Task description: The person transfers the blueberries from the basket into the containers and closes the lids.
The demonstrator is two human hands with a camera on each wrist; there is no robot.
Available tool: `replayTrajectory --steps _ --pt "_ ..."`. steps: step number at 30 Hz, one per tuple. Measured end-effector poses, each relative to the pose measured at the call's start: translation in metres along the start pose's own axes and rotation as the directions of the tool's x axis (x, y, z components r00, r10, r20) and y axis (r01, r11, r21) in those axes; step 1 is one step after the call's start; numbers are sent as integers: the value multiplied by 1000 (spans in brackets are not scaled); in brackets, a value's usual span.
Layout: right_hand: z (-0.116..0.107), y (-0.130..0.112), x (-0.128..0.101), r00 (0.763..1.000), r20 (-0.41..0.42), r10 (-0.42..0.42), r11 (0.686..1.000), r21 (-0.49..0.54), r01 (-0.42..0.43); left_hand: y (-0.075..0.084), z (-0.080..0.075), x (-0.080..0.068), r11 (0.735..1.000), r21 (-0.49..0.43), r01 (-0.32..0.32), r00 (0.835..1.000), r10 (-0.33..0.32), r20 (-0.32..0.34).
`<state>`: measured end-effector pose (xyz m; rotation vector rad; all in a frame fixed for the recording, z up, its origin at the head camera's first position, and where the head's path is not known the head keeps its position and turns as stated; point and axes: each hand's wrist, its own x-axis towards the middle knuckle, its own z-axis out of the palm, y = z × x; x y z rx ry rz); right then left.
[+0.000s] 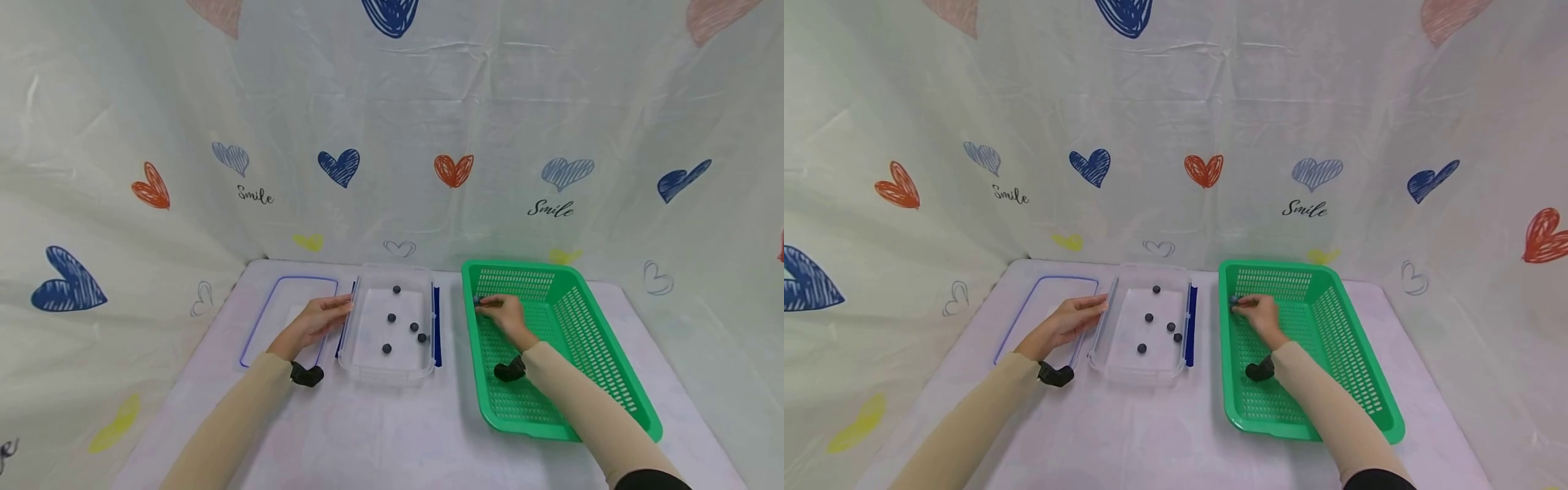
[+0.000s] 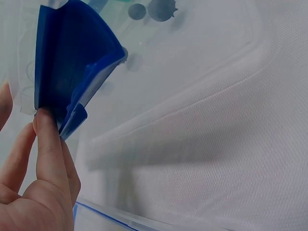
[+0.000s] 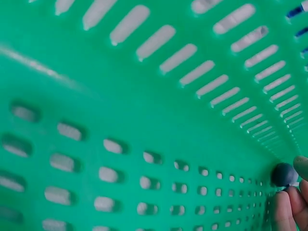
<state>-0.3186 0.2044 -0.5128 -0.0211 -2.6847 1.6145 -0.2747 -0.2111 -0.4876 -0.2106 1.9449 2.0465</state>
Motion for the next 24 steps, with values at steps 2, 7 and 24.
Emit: replayTrajectory --steps 2,7,24 --pt "2 0 1 1000 -4 -1 1000 -12 1 0 0 0 1000 -3 0 1000 0 -1" --pt "6 1 0 1000 -13 -11 1000 -25 11 -1 0 1 1000 0 3 1000 -3 -3" --pt "9 -2 2 998 -24 -66 994 -93 63 1 1 -1 1000 -8 1 1000 -1 0"
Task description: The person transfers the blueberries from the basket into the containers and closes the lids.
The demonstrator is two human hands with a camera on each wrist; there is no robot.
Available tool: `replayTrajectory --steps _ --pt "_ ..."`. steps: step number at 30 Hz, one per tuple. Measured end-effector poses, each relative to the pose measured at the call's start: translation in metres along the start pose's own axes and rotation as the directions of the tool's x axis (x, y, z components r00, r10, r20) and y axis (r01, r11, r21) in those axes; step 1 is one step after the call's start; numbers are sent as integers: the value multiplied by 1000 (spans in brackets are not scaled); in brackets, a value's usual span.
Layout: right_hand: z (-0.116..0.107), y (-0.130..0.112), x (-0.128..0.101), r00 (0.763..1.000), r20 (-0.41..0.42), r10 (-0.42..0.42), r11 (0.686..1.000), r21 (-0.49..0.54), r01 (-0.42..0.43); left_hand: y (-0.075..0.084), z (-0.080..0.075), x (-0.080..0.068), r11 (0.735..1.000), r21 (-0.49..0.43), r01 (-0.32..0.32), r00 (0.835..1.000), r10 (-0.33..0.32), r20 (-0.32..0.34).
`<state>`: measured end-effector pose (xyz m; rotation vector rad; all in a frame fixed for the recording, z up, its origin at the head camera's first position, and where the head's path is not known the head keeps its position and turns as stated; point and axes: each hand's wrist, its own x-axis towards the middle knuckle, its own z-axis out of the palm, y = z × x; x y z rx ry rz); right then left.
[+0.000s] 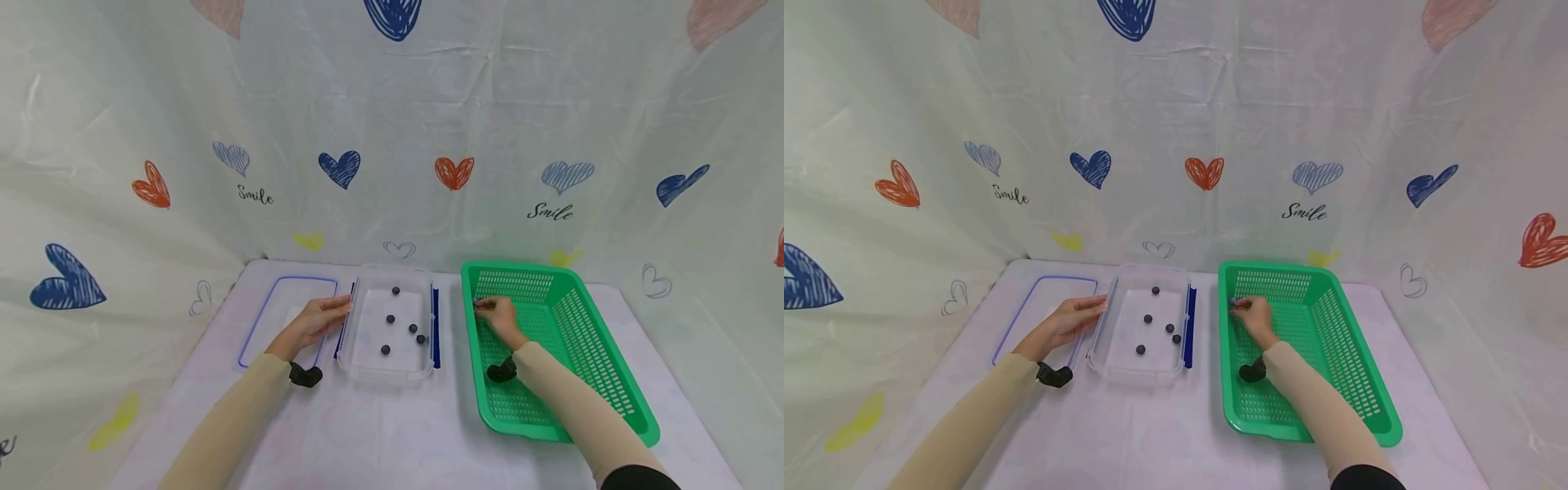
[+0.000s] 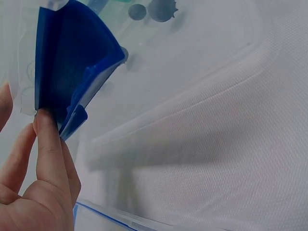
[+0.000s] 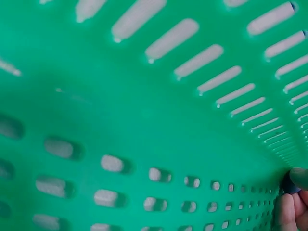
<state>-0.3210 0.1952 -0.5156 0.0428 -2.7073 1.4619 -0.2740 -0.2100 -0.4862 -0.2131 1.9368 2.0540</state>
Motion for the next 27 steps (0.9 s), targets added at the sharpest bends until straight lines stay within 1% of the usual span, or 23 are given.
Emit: replayTrajectory --steps 5,13,20,27 --pt "-1 0 -2 1000 5 13 1000 -5 -13 -2 0 -1 1000 3 3 1000 -3 7" --pt "-8 0 -3 998 14 64 997 34 -65 -4 1 -1 1000 -4 -1 1000 1 -2" --pt "-18 -4 -5 999 11 52 997 53 -53 -6 0 0 1000 -3 -9 1000 9 -1" --pt "-29 -13 -6 998 25 61 991 115 -63 -1 0 -2 1000 8 1 1000 -1 -11"
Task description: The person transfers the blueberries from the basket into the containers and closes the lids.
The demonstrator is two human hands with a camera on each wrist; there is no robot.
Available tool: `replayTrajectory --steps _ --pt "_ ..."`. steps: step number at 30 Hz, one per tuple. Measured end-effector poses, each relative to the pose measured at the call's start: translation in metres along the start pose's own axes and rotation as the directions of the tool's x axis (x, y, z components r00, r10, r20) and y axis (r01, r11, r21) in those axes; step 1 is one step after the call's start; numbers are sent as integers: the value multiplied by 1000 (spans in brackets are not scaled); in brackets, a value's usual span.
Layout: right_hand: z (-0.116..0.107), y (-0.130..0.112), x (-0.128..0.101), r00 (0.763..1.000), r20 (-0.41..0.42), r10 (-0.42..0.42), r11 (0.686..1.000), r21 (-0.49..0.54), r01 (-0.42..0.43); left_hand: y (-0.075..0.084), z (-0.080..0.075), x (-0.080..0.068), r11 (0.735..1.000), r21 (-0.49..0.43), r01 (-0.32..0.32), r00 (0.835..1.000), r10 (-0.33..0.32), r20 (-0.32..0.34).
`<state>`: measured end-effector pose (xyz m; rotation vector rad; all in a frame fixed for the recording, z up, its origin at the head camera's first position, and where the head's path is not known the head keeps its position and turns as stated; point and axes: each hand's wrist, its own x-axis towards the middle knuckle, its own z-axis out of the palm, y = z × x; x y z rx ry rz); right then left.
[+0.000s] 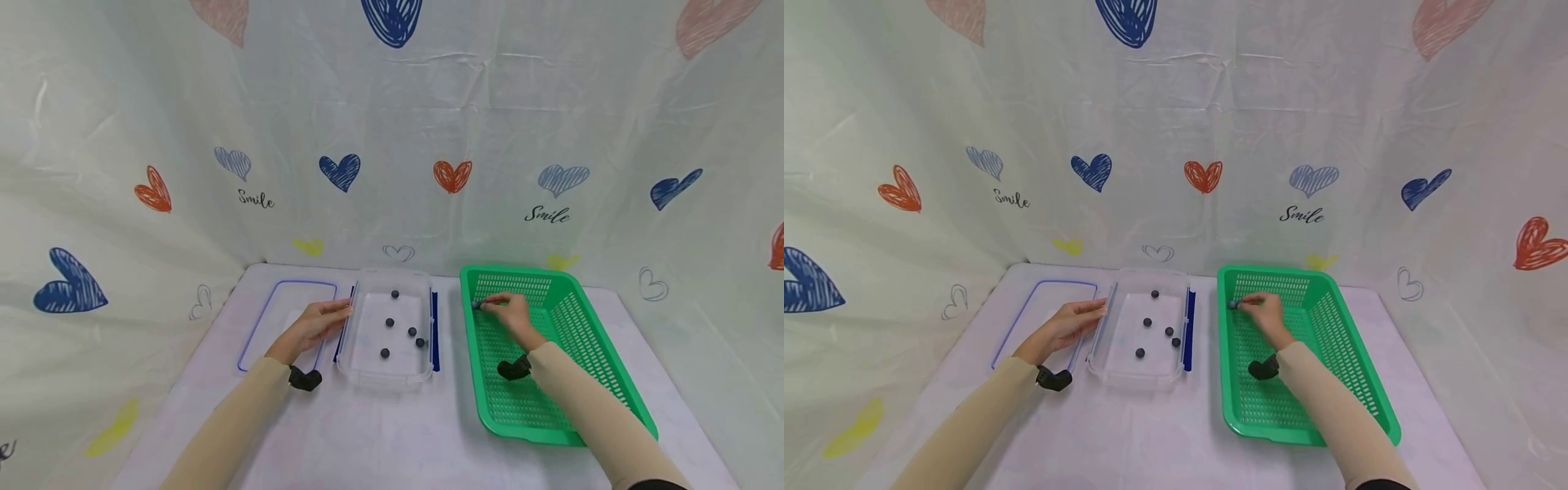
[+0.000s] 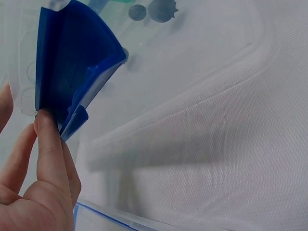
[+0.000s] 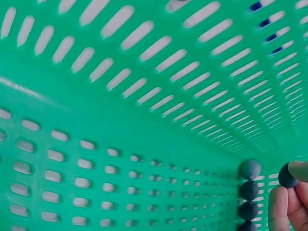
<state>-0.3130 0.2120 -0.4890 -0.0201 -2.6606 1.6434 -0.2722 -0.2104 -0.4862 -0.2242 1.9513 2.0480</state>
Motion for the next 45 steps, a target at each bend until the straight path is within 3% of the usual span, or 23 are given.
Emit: replayTrajectory --steps 21,45 --pt "-19 -42 -13 998 51 -26 993 113 20 0 -2 4 1000 12 3 1000 -4 8" --pt "15 -89 -21 988 150 -32 983 183 4 0 -1 3 1000 2 4 1000 -4 20"
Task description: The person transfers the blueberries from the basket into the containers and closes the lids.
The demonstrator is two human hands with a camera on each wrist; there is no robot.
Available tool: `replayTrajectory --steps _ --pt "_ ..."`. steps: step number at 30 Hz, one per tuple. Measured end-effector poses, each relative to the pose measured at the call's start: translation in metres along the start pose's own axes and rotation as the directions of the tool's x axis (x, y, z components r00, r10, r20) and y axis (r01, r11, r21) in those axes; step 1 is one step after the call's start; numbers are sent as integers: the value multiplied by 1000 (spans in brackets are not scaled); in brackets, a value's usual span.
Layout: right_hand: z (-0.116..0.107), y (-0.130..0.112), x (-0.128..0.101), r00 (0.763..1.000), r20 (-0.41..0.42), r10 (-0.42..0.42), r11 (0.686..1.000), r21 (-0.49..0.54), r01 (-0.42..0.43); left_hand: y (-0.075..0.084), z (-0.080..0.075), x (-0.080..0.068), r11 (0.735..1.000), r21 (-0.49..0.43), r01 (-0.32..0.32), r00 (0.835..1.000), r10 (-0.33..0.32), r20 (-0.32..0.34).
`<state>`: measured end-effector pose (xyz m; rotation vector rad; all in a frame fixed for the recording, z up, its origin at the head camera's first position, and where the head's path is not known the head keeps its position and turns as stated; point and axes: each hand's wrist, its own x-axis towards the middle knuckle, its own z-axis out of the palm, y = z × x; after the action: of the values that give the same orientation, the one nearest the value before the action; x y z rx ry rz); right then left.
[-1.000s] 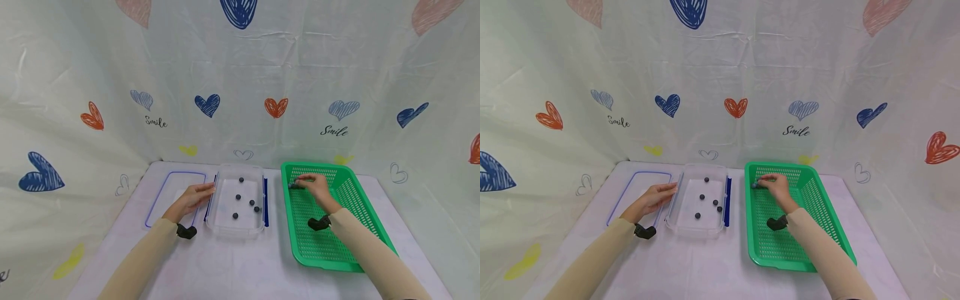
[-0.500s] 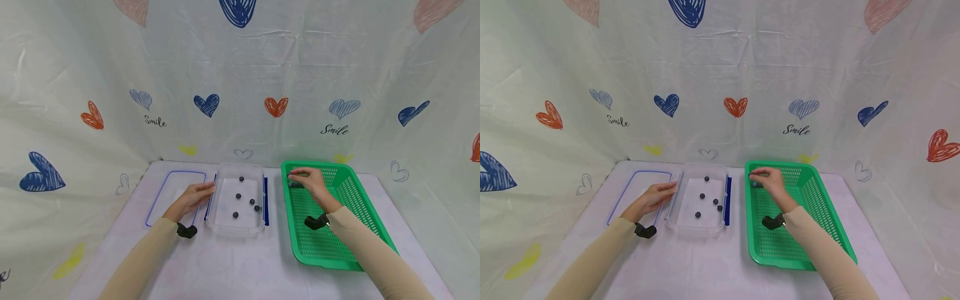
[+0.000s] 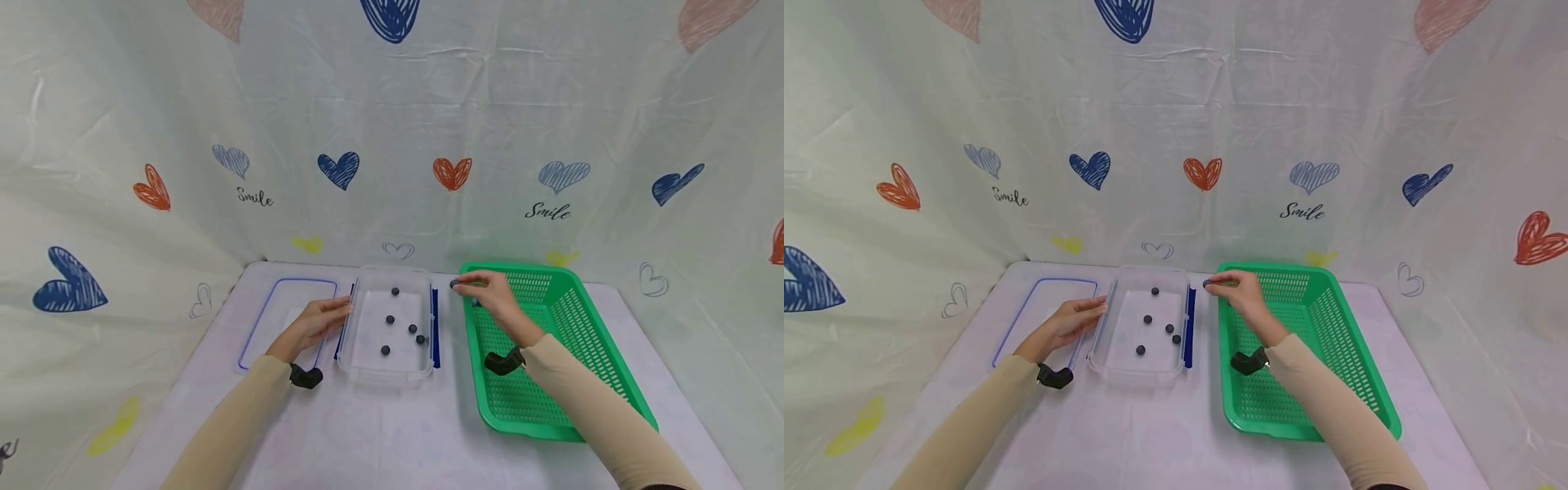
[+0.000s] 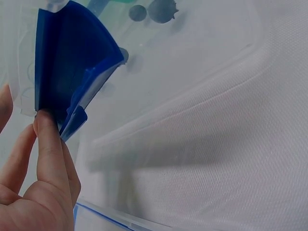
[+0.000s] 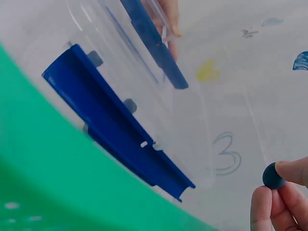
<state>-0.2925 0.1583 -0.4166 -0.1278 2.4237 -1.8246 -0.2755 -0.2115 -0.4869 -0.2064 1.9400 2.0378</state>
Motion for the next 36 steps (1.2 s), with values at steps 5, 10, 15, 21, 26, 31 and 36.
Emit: replayTrajectory --steps 5,10,15,21,26,31,36 --pt "11 -5 1 1000 26 -1 1000 -3 1 -1 -1 2 1000 -3 -3 1000 3 1" --pt "23 -8 -1 999 49 -14 1000 -4 15 -2 -1 2 1000 -1 -4 1000 4 3" --pt "34 -9 -3 997 79 -8 1000 -2 8 -1 -1 2 1000 -5 -1 1000 1 5" --pt "45 -6 -5 993 115 -24 1000 14 22 0 0 0 1000 -10 2 1000 -2 -1" --pt "50 -4 -4 989 141 -40 999 18 38 1 1 1 1000 -13 2 1000 -2 2" --pt "55 -4 -6 982 175 -66 998 21 63 1 1 1 1000 -13 1 1000 -1 2" --pt "60 0 -8 979 192 -68 998 24 65 0 0 1 1000 -4 -2 1000 2 -1"
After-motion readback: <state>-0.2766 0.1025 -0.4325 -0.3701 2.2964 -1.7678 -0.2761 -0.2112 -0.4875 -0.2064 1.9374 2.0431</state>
